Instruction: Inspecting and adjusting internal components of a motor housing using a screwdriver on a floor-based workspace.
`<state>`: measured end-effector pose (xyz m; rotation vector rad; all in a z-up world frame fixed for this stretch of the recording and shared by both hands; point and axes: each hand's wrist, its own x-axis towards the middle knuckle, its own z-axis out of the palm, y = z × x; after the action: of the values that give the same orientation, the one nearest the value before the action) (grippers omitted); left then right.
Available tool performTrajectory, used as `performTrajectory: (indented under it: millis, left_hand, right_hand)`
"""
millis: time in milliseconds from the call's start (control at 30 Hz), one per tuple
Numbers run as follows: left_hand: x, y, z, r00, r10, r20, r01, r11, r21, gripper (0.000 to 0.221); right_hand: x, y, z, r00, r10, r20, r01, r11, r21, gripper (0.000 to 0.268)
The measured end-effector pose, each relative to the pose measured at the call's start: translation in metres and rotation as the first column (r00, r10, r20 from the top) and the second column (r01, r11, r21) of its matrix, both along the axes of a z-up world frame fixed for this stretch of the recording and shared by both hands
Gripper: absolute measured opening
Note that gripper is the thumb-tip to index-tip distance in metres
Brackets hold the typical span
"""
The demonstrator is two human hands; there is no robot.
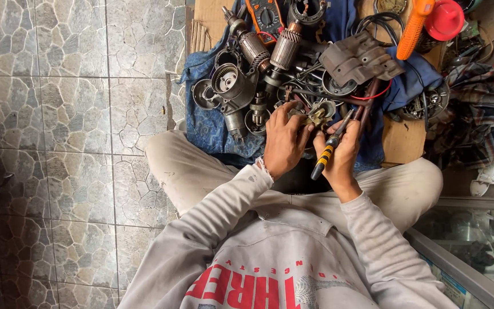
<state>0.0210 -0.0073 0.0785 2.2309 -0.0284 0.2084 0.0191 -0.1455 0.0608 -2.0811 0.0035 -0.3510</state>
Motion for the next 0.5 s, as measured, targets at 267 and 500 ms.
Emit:
performTrajectory:
  millis: [267,500]
  left_hand:
    - [0.001,0.005,-0.010,0.994,-0.041,-0.104,0.050,0.995,0.081,0.024]
    - [0.005,0.019,-0.004,0.982,-0.140,-0.131,0.167,0.959,0.229,0.029]
  right_hand:
    - [-0.003,0.002,0.003,0.998,0.063,0.003,-0.063,0.998,-0.002,0.030]
    - [-0.003,0.002,0.004,0.995,0.100,0.019,-0.099,0.995,-0.016,0.028]
